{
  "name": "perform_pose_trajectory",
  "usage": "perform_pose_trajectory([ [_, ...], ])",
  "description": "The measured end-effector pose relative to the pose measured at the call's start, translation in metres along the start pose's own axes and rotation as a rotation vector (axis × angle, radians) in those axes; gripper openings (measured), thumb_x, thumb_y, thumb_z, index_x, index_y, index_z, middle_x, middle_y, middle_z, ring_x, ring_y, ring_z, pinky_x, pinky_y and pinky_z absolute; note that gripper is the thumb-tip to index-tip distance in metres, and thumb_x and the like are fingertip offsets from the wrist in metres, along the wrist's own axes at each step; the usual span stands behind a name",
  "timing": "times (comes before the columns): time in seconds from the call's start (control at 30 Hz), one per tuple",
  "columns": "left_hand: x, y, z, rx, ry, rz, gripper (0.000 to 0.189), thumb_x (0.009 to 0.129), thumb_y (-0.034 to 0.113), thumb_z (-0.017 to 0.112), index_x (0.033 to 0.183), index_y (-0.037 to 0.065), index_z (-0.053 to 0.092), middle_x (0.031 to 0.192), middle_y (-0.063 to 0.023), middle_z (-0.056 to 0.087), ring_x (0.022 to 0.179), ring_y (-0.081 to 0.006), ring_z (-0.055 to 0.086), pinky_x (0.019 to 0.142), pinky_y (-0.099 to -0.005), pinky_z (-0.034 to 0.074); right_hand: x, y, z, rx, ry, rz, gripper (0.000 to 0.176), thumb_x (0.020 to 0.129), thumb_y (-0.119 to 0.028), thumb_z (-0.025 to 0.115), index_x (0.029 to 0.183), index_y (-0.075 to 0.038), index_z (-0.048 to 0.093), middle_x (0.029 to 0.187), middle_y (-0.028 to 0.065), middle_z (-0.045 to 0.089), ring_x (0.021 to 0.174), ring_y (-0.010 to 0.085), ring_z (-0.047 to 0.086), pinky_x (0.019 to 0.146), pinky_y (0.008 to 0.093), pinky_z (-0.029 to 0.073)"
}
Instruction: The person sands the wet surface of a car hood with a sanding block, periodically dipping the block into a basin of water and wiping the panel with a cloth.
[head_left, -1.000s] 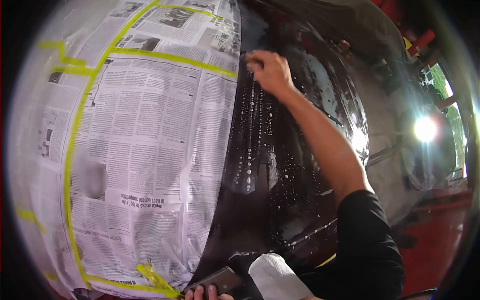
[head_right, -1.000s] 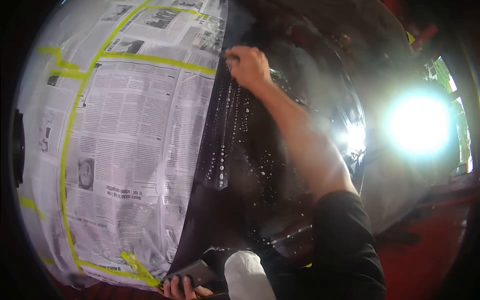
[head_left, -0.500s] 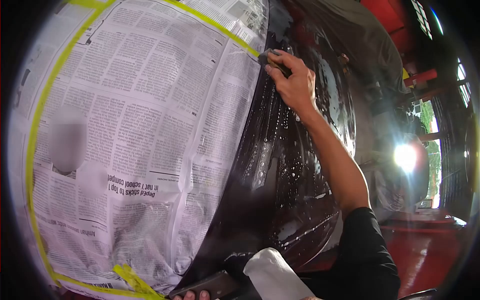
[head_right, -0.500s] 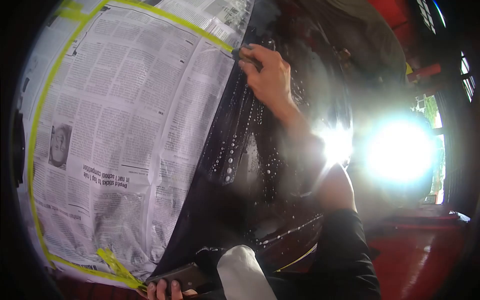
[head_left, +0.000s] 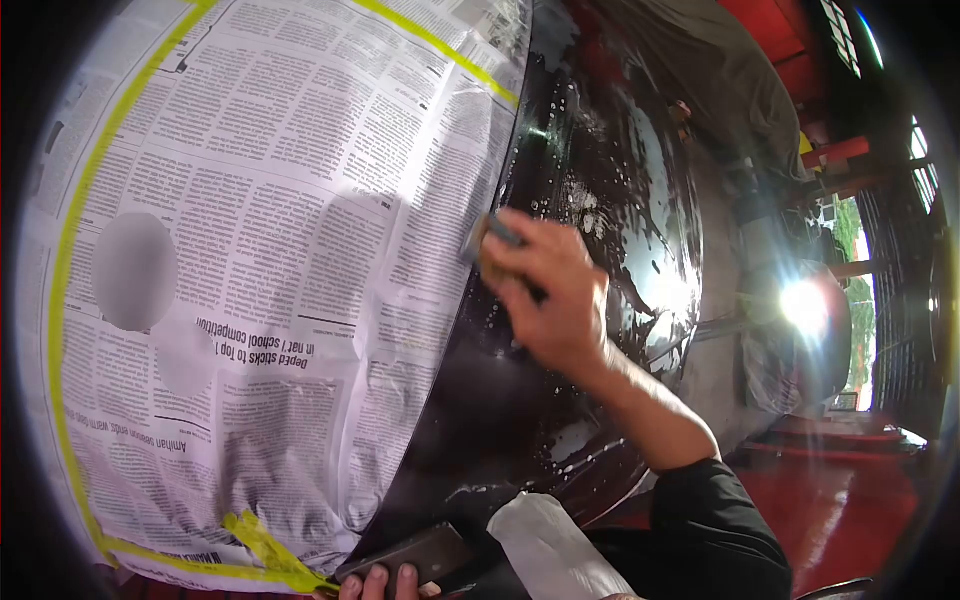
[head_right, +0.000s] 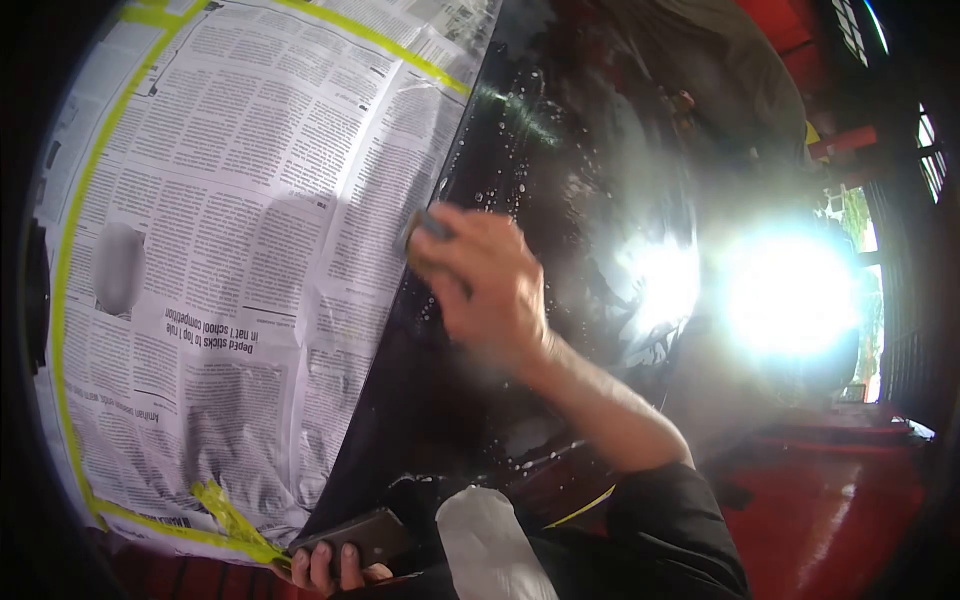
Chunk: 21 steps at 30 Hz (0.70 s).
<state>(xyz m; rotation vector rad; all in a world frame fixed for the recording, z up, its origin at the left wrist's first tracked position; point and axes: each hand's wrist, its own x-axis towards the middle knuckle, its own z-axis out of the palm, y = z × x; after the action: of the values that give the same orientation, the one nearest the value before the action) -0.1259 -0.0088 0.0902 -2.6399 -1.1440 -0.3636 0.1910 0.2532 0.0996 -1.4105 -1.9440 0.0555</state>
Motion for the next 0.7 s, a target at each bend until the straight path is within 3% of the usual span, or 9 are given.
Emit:
perform_pose_trajectory([
  [0.17,0.005,-0.012,-0.004,0.009,-0.023,0.147,0.030,0.102,0.031,0.052,0.126,0.013,0.055,0.109,0.0030,0.070,0.103,-0.0198,0.068,0.087,-0.0391,0.054,-0.036,-0.038,-0.017,0.084,-0.217,-0.067,0.035,0.073,-0.003,0.079,0.106,-0.012,0.075,0.122,0.0097,0.068,0.107,0.0312,0.065,0.093,0.0400,0.053],
  [0.27,0.008,0.009,-0.003,-0.029,0.022,-0.157,0.034,0.102,0.031,0.051,0.131,0.013,0.052,0.111,0.0047,0.070,0.103,-0.0195,0.067,0.087,-0.0375,0.053,-0.033,-0.034,-0.033,-0.080,-0.186,-0.087,0.037,0.073,0.000,0.078,0.107,-0.012,0.075,0.123,0.0097,0.068,0.109,0.0300,0.065,0.094,0.0394,0.053],
  [0.3,0.007,0.018,-0.001,-0.039,0.045,-0.315,0.036,0.102,0.031,0.050,0.134,0.013,0.050,0.112,0.0057,0.070,0.102,-0.0194,0.067,0.087,-0.0371,0.053,-0.031,-0.015,-0.026,-0.002,0.034,-0.039,0.035,0.075,-0.001,0.077,0.109,-0.011,0.074,0.123,0.0098,0.068,0.112,0.0280,0.065,0.096,0.0385,0.052],
  [0.33,0.004,0.026,0.006,-0.050,0.045,-0.330,0.036,0.102,0.031,0.050,0.134,0.013,0.050,0.112,0.0057,0.070,0.102,-0.0194,0.067,0.087,-0.0371,0.053,-0.015,-0.002,-0.033,-0.020,0.067,0.061,0.031,0.080,-0.004,0.075,0.111,-0.010,0.073,0.121,0.0120,0.069,0.113,0.0279,0.065,0.097,0.0384,0.051],
  [0.43,-0.005,0.037,0.030,-0.091,0.199,-0.271,0.038,0.103,0.031,0.048,0.137,0.013,0.049,0.111,0.0052,0.070,0.101,-0.0193,0.066,0.087,-0.0378,0.052,0.039,0.056,-0.033,-0.158,0.159,0.242,0.032,0.086,-0.010,0.070,0.117,-0.010,0.071,0.121,0.0141,0.069,0.110,0.0297,0.066,0.094,0.0388,0.051],
  [0.53,-0.009,0.022,0.039,-0.100,0.312,-0.188,0.039,0.104,0.031,0.047,0.139,0.013,0.047,0.111,0.0049,0.070,0.100,-0.0192,0.066,0.088,-0.0383,0.052,0.069,0.081,-0.021,-0.148,0.117,0.295,0.031,0.086,-0.016,0.071,0.117,-0.010,0.071,0.117,0.0136,0.070,0.108,0.0296,0.067,0.093,0.0375,0.052],
  [0.63,-0.006,-0.003,0.023,-0.049,0.238,0.053,0.037,0.104,0.031,0.048,0.136,0.012,0.049,0.110,0.0044,0.071,0.098,-0.0185,0.067,0.086,-0.0371,0.053,0.075,0.088,-0.007,-0.147,0.100,0.247,0.031,0.085,-0.019,0.073,0.115,-0.010,0.072,0.112,0.0138,0.072,0.103,0.0319,0.068,0.090,0.0384,0.053],
  [0.7,0.000,-0.006,0.012,-0.119,0.108,0.048,0.036,0.104,0.030,0.048,0.134,0.012,0.050,0.108,0.0047,0.072,0.094,-0.0185,0.067,0.085,-0.0373,0.053,0.073,0.091,-0.004,-0.167,0.137,0.160,0.029,0.084,-0.017,0.073,0.112,-0.009,0.073,0.109,0.0138,0.072,0.099,0.0337,0.068,0.086,0.0390,0.054],
])
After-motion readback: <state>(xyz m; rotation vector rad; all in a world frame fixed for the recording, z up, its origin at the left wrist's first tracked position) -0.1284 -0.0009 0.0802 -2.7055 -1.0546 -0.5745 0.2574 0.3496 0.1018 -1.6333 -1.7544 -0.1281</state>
